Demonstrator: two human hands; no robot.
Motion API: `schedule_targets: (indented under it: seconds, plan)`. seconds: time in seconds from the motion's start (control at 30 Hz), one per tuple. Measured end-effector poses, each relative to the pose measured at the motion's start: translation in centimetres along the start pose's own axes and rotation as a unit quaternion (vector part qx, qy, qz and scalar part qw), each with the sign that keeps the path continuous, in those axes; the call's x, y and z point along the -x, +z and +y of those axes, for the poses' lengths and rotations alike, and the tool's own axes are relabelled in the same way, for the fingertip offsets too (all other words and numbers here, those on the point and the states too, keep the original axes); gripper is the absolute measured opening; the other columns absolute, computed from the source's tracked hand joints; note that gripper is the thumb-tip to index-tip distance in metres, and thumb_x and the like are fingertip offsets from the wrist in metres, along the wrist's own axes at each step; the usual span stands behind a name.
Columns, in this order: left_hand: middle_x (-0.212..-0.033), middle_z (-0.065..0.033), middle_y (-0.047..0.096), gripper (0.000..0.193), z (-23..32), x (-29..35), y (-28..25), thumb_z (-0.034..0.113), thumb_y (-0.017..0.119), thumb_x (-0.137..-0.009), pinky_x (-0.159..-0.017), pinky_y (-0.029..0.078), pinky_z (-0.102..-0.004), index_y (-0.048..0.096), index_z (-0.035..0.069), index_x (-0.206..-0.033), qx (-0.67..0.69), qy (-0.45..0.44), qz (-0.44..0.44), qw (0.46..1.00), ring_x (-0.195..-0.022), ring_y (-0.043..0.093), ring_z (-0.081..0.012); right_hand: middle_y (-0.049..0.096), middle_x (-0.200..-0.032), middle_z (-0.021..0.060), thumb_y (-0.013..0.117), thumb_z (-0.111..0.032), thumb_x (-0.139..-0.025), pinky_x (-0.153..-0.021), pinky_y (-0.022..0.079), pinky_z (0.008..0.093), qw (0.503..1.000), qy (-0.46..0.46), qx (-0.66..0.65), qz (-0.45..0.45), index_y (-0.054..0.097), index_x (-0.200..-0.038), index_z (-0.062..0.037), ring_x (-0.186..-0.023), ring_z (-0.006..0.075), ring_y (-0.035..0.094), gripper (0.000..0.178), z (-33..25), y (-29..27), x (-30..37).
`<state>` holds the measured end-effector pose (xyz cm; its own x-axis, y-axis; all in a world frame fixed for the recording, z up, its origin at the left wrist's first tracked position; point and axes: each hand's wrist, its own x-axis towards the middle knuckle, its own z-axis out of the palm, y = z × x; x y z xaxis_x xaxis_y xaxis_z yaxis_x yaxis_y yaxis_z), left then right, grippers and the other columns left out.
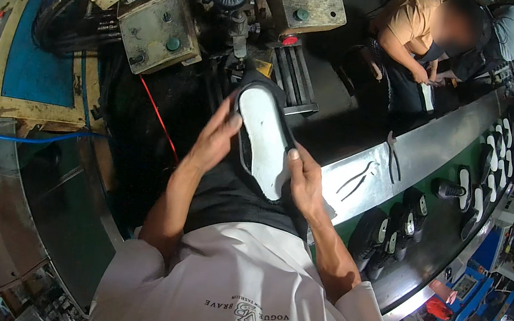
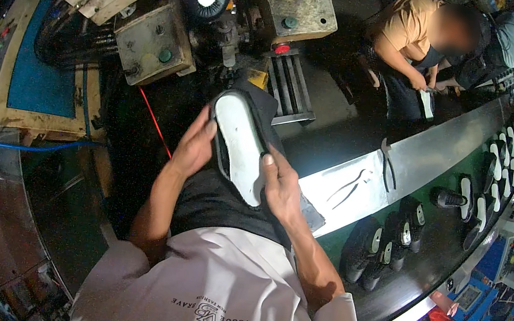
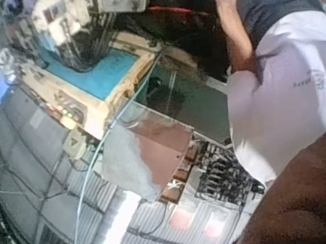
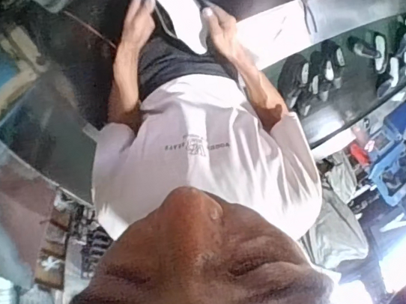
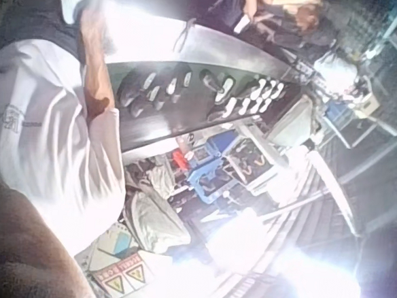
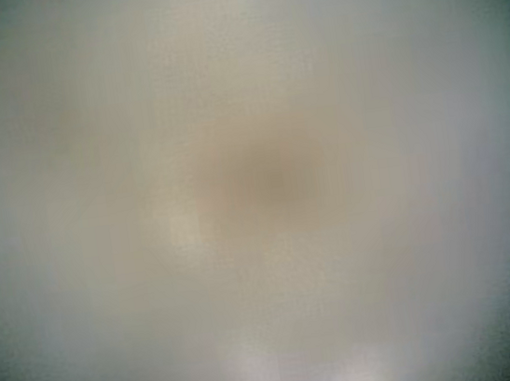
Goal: Operate a shoe lasting machine to shape the upper of the shoe over the last.
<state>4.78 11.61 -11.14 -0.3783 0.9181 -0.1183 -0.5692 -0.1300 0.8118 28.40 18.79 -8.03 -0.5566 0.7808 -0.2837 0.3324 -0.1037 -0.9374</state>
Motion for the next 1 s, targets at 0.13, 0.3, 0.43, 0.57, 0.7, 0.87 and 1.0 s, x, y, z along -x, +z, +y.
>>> schedule_targets:
  seconds: [0.13, 0.3, 0.43, 0.57, 0.7, 0.87, 1.0]
  plan:
    - [-0.151, -0.0097, 0.064, 0.057, 4.2, -2.6, -0.3, 0.024, 0.068, -0.108, -0.121, 0.042, -0.0338, 0.056, 0.002, -0.16, -0.084, -0.031, -0.039, 0.995, -0.136, 0.059, -0.0179, 0.061, -0.151, 0.0348, 0.067, -0.034, -0.109, -0.122, 0.044, 0.0472, 0.991, -0.078, 0.093, -0.054, 0.052, -0.158, 0.0075, -0.143, 0.0457, 0.06, 0.066, -2.8, 0.5, -0.1]
    - [-0.152, -0.0129, 0.065, 0.058, 5.8, -2.5, 1.4, 0.027, 0.07, -0.108, -0.121, 0.043, -0.0339, 0.058, -0.001, -0.158, -0.251, -0.007, -0.098, 0.963, -0.137, 0.06, -0.02, 0.059, -0.156, 0.0309, 0.08, -0.038, -0.101, -0.122, 0.044, 0.0459, 0.977, -0.155, 0.109, -0.095, 0.045, -0.165, 0.0012, -0.145, 0.0384, 0.059, 0.083, -6.4, 0.8, -6.1]
    - [-0.148, -0.0153, 0.066, 0.058, 5.4, -2.5, 2.1, 0.034, 0.072, -0.109, -0.118, 0.046, -0.0363, 0.061, 0.0, -0.154, -0.316, 0.056, -0.087, 0.943, -0.134, 0.063, -0.0231, 0.06, -0.154, 0.0283, 0.082, -0.036, -0.1, -0.122, 0.043, 0.0455, 0.98, -0.137, 0.105, -0.1, 0.048, -0.165, -0.0014, -0.145, 0.0369, 0.057, 0.081, -6.3, 1.1, -7.5]
    - [-0.137, -0.0165, 0.069, 0.049, 4.1, -2.6, 2.0, 0.033, 0.072, -0.108, -0.114, 0.049, -0.0398, 0.067, 0.002, -0.146, -0.371, 0.123, -0.052, 0.919, -0.128, 0.066, -0.0288, 0.063, -0.149, 0.0249, 0.083, -0.03, -0.099, -0.119, 0.045, 0.0441, 0.978, -0.171, 0.094, -0.073, 0.053, -0.162, -0.0032, -0.139, 0.0352, 0.059, 0.074, -4.8, 1.6, -7.1]
    - [-0.133, -0.0172, 0.069, 0.041, 2.7, -2.9, 2.0, 0.026, 0.073, -0.105, -0.112, 0.05, -0.0413, 0.072, 0.002, -0.138, -0.398, 0.194, -0.022, 0.896, -0.125, 0.068, -0.0319, 0.065, -0.147, 0.0219, 0.083, -0.021, -0.098, -0.117, 0.047, 0.0431, 0.966, -0.238, 0.1, -0.003, 0.057, -0.157, -0.0034, -0.134, 0.0341, 0.06, 0.067, -4.2, 3.0, -7.2]
    - [-0.136, -0.0164, 0.069, 0.039, 2.7, -3.8, 1.2, 0.023, 0.074, -0.102, -0.112, 0.049, -0.0397, 0.074, 0.001, -0.135, -0.391, 0.167, -0.038, 0.904, -0.128, 0.066, -0.0297, 0.056, -0.162, 0.0204, 0.086, -0.022, -0.096, -0.128, 0.038, 0.0433, 0.972, -0.209, 0.075, -0.069, 0.052, -0.162, -0.0021, -0.15, 0.034, 0.052, 0.076, -5.2, 1.0, -7.0]
    - [-0.142, -0.0142, 0.067, 0.051, 3.3, -4.0, 0.2, 0.032, 0.079, -0.099, -0.118, 0.044, -0.0376, 0.074, 0.002, -0.14, -0.306, 0.125, -0.104, 0.938, -0.135, 0.062, -0.0257, 0.036, -0.177, 0.0224, 0.078, -0.047, -0.103, -0.135, 0.025, 0.0464, 0.968, -0.045, -0.079, -0.233, 0.034, -0.173, -0.0051, -0.164, 0.0328, 0.033, 0.093, -5.6, -4.4, -8.4]
